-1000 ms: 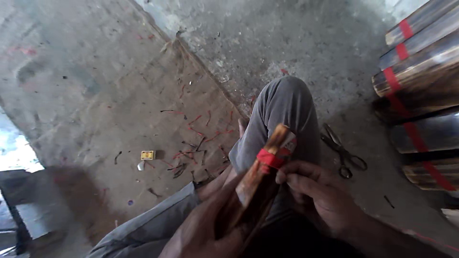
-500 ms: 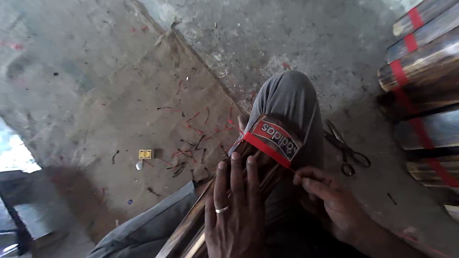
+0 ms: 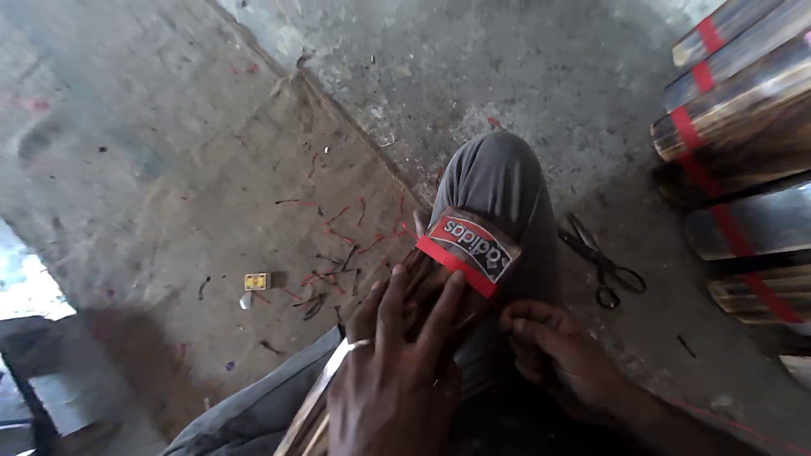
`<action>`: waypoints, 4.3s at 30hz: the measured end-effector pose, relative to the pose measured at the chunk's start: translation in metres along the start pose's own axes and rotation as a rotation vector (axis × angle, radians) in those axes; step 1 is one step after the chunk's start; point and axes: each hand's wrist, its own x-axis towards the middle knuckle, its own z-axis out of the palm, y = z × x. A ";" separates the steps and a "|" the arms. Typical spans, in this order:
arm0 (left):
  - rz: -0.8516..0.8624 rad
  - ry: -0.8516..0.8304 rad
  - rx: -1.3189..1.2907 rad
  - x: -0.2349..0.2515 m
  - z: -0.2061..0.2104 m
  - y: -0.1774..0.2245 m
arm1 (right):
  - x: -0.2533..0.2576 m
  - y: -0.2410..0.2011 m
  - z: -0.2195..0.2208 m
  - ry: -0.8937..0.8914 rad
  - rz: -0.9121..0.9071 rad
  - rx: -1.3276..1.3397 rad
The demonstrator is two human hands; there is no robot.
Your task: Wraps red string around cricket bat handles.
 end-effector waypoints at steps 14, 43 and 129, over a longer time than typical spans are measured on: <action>-0.042 0.005 -0.456 -0.002 -0.012 -0.037 | 0.028 -0.021 0.031 0.009 -0.120 -0.235; -0.118 -0.432 -0.829 -0.010 -0.035 -0.055 | 0.013 -0.035 0.029 -0.051 -0.087 -0.255; -0.154 -0.120 -0.580 -0.002 -0.029 -0.047 | 0.026 -0.030 0.032 -0.045 -0.029 -0.195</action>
